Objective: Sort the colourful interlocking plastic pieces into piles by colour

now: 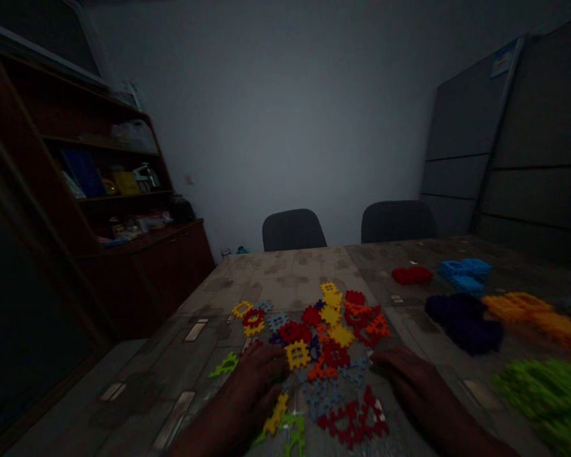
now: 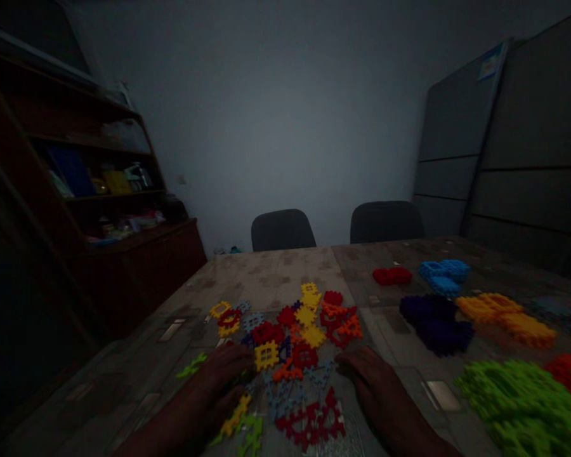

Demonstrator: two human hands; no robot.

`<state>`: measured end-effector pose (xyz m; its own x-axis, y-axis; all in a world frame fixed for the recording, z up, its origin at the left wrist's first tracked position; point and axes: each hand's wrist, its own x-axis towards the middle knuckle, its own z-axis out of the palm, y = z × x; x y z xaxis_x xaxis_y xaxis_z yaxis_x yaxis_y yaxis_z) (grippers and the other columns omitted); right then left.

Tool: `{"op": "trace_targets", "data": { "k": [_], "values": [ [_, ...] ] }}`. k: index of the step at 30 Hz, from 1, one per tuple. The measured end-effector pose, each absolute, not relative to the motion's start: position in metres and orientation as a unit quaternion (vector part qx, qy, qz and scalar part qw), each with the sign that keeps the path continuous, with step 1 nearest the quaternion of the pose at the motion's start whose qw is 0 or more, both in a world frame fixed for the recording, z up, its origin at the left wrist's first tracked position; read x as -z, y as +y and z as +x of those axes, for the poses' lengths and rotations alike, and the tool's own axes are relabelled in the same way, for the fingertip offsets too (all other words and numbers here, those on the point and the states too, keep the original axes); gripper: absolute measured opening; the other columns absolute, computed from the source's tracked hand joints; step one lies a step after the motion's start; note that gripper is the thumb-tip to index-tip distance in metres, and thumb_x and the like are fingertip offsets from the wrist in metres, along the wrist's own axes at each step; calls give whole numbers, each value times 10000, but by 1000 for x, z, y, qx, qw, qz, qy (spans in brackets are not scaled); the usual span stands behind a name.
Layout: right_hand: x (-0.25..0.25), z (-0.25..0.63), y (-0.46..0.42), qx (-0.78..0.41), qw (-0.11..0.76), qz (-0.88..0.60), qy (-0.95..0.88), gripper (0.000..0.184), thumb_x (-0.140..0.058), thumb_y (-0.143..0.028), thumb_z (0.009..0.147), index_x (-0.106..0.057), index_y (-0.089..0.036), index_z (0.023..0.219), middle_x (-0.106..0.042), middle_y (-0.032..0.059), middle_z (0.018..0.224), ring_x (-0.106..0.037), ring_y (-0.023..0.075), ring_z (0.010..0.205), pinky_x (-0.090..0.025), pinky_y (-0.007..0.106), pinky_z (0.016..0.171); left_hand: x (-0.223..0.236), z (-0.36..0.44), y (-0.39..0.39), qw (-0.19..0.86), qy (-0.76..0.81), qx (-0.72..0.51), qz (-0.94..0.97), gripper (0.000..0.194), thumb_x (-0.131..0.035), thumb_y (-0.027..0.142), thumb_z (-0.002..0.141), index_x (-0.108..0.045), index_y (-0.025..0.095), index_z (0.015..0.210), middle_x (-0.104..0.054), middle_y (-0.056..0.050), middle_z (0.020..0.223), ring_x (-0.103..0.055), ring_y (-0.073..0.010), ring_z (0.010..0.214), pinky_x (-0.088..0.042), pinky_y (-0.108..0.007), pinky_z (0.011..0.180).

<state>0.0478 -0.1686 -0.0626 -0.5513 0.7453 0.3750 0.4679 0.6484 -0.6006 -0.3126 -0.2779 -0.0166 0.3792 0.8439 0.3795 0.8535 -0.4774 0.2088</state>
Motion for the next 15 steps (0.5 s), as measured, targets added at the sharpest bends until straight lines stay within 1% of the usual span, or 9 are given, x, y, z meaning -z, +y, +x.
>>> {"op": "trace_targets", "data": {
  "k": [2, 4, 6, 8, 10, 12, 14, 15],
  "values": [
    [61, 49, -166, -223, 322, -382, -837, 418, -420, -340, 1018, -788, -238, 1188, -791, 138, 1218, -747, 281, 1125, -588, 469, 1001, 13, -310, -279, 29, -510, 220, -831, 372, -559, 125, 934, -690, 254, 1257, -743, -100, 1337, -703, -293, 1237, -529, -515, 1143],
    [60, 52, -162, -220, 329, -408, -823, 435, -425, -383, 1011, -792, -233, 1189, -788, 141, 1230, -745, 289, 1140, -589, 470, 1005, 12, -308, -279, 46, -505, 219, -834, 388, -575, 129, 927, -687, 249, 1279, -753, -99, 1326, -715, -286, 1218, -565, -477, 1109],
    [60, 56, -158, -211, 331, -426, -815, 480, -410, -409, 1002, -785, -207, 1224, -780, 160, 1248, -737, 307, 1163, -588, 489, 1013, 17, -309, -279, 62, -492, 226, -839, 413, -597, 139, 924, -674, 243, 1317, -757, -101, 1331, -722, -279, 1218, -594, -430, 1079],
    [60, 59, -150, -199, 332, -442, -809, 532, -395, -436, 1001, -763, -174, 1283, -758, 184, 1302, -714, 330, 1219, -568, 518, 1051, 26, -310, -278, 83, -481, 249, -836, 447, -607, 147, 932, -641, 242, 1367, -753, -103, 1352, -721, -280, 1239, -594, -427, 1086],
    [61, 58, -137, -189, 332, -455, -804, 556, -378, -452, 1018, -739, -163, 1327, -730, 192, 1364, -686, 336, 1276, -548, 525, 1086, 39, -308, -278, 93, -471, 262, -838, 487, -605, 155, 958, -584, 258, 1434, -733, -98, 1403, -701, -275, 1286, -570, -448, 1122],
    [58, 50, -120, -181, 327, -459, -806, 517, -390, -445, 1048, -724, -178, 1339, -716, 184, 1390, -667, 327, 1301, -528, 523, 1112, 51, -300, -277, 88, -459, 263, -844, 521, -604, 181, 996, -512, 273, 1500, -693, -97, 1470, -658, -266, 1354, -518, -479, 1177],
    [53, 35, -98, -172, 318, -451, -816, 413, -488, -429, 1071, -705, -197, 1335, -709, 158, 1386, -662, 313, 1289, -509, 543, 1123, 62, -287, -275, 76, -442, 254, -857, 507, -623, 263, 1032, -482, 266, 1519, -670, -108, 1499, -619, -267, 1400, -461, -505, 1222],
    [48, 26, -87, -168, 313, -446, -822, 374, -572, -424, 1064, -684, -196, 1339, -702, 135, 1381, -669, 301, 1261, -512, 558, 1107, 67, -278, -273, 74, -429, 253, -864, 474, -639, 329, 1044, -506, 262, 1494, -694, -107, 1467, -630, -266, 1385, -447, -504, 1231]
  ]
}}
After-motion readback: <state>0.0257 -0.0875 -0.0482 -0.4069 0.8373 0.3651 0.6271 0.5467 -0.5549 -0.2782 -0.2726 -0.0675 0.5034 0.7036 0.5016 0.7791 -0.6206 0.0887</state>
